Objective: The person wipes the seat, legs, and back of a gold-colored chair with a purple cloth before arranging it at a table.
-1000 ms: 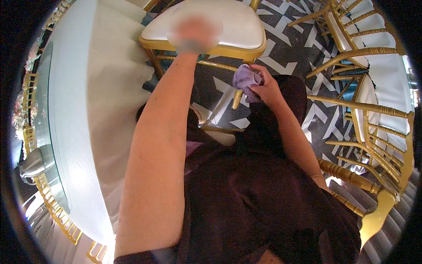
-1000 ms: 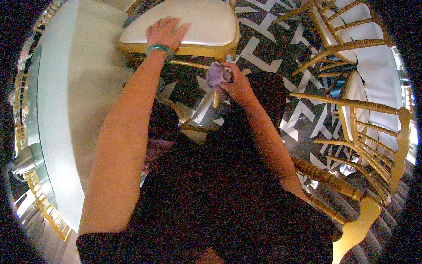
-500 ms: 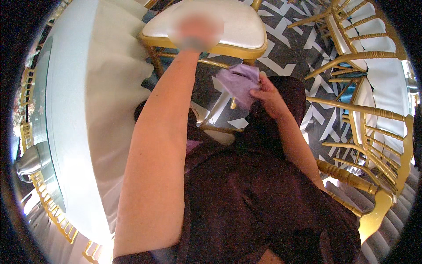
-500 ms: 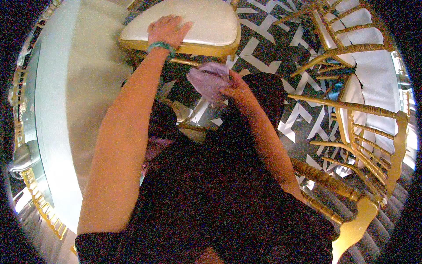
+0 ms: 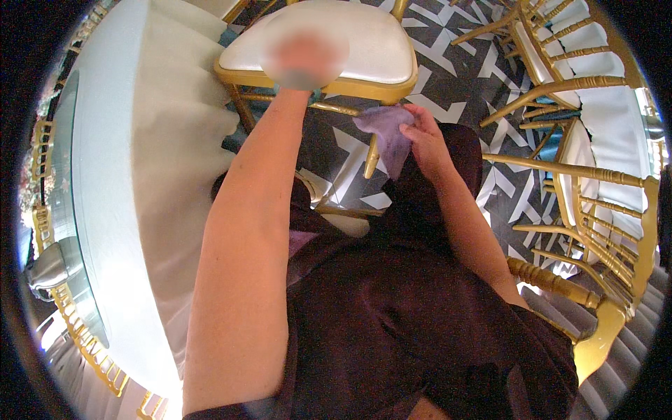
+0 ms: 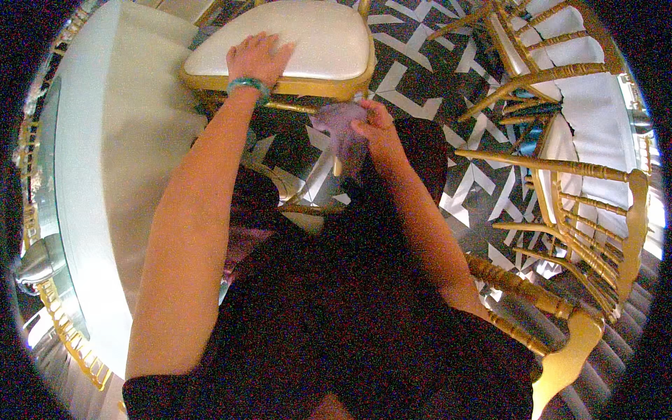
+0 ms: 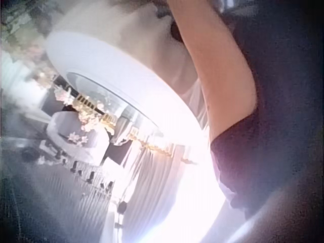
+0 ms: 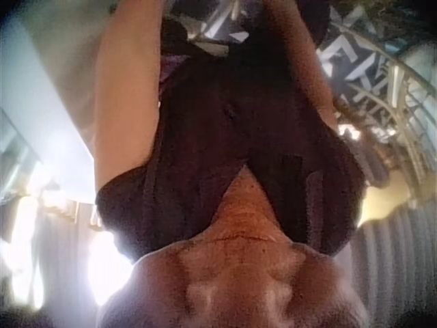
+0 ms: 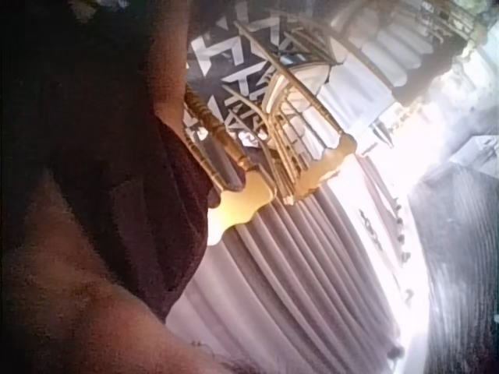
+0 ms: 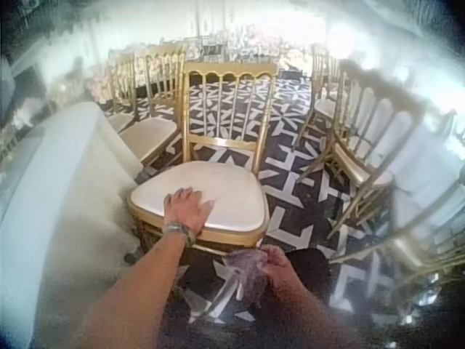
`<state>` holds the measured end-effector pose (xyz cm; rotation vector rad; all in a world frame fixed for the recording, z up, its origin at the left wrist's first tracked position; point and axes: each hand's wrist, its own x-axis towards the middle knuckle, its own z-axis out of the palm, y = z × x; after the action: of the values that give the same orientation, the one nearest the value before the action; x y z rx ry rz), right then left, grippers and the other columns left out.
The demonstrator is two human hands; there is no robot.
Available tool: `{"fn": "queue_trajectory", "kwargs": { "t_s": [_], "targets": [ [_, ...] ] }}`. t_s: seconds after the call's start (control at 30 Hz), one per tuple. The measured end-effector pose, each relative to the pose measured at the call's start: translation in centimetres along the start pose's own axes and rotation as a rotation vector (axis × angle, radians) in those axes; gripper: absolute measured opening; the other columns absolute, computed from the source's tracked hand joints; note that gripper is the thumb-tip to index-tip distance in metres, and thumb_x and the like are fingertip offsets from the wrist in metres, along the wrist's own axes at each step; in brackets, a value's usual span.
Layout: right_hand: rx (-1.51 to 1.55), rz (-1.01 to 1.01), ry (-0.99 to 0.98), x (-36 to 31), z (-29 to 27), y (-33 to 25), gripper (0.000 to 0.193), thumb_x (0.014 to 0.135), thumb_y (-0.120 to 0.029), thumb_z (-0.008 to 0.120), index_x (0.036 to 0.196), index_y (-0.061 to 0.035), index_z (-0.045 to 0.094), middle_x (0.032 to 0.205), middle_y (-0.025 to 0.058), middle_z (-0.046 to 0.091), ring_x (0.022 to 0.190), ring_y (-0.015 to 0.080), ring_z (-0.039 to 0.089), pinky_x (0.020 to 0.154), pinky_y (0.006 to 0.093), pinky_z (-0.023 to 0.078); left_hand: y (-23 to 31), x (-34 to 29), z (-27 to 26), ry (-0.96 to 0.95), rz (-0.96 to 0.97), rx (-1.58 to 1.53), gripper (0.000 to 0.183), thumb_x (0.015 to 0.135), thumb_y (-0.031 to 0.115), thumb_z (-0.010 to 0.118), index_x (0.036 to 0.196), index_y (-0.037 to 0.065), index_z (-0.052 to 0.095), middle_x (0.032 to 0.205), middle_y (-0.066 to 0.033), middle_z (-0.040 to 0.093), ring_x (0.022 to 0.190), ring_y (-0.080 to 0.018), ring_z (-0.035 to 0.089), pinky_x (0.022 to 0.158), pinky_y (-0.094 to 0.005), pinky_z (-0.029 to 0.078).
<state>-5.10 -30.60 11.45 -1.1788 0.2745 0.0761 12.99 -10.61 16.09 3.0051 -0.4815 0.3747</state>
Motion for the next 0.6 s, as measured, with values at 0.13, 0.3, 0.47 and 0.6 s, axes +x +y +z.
{"fn": "queue_trajectory", "kwargs": {
  "t_s": [0.13, 0.3, 0.47, 0.6],
  "targets": [
    [-0.017, -0.159, 0.166, 2.6, 0.2, 1.3, 0.047, 0.083, -0.001, 0.053, 0.127, -0.0036, 0.038, 0.119, 0.0122, 0.05, 0.103, 0.0192, 0.052, 0.089, 0.0324, 0.044, -0.2, -0.5, 0.2, -0.007, -0.005, -0.034, 0.059, 0.084, 0.06, 0.038, 0.123, 0.018, 0.054, 0.133, -0.0067, 0.047, 0.125, -0.0261, 0.04, 0.103, -0.0518, 0.025],
    [0.024, -0.042, 0.27, 1.6, 3.8, 0.4, 0.052, 0.087, -0.006, 0.049, 0.135, -0.0042, 0.029, 0.124, 0.0109, 0.045, 0.106, 0.0183, 0.05, 0.089, 0.0315, 0.044, -0.9, -1.2, 1.3, 0.014, -0.002, -0.048, 0.06, 0.083, 0.061, 0.039, 0.122, 0.018, 0.054, 0.133, -0.007, 0.047, 0.126, -0.0258, 0.039, 0.104, -0.0517, 0.023],
    [-0.285, -0.262, 0.232, 2.5, 1.9, 5.7, 0.055, 0.09, -0.029, 0.05, 0.136, -0.0093, 0.028, 0.101, 0.0089, 0.052, 0.076, 0.0176, 0.053, 0.068, 0.0308, 0.049, -0.9, -0.6, 1.7, -0.052, -0.023, -0.071, 0.061, 0.082, 0.063, 0.039, 0.121, 0.018, 0.055, 0.133, -0.0067, 0.046, 0.126, -0.0255, 0.038, 0.104, -0.0521, 0.022],
    [-0.426, -0.216, 0.16, 3.3, -1.6, 12.0, 0.054, 0.09, -0.026, 0.05, 0.136, -0.0077, 0.028, 0.105, 0.0095, 0.05, 0.081, 0.0179, 0.053, 0.069, 0.0304, 0.049, -0.8, -0.6, 1.6, 0.021, -0.004, -0.046, 0.061, 0.082, 0.063, 0.04, 0.122, 0.019, 0.055, 0.132, -0.0062, 0.047, 0.126, -0.0251, 0.039, 0.104, -0.0522, 0.023]
  ]
}}
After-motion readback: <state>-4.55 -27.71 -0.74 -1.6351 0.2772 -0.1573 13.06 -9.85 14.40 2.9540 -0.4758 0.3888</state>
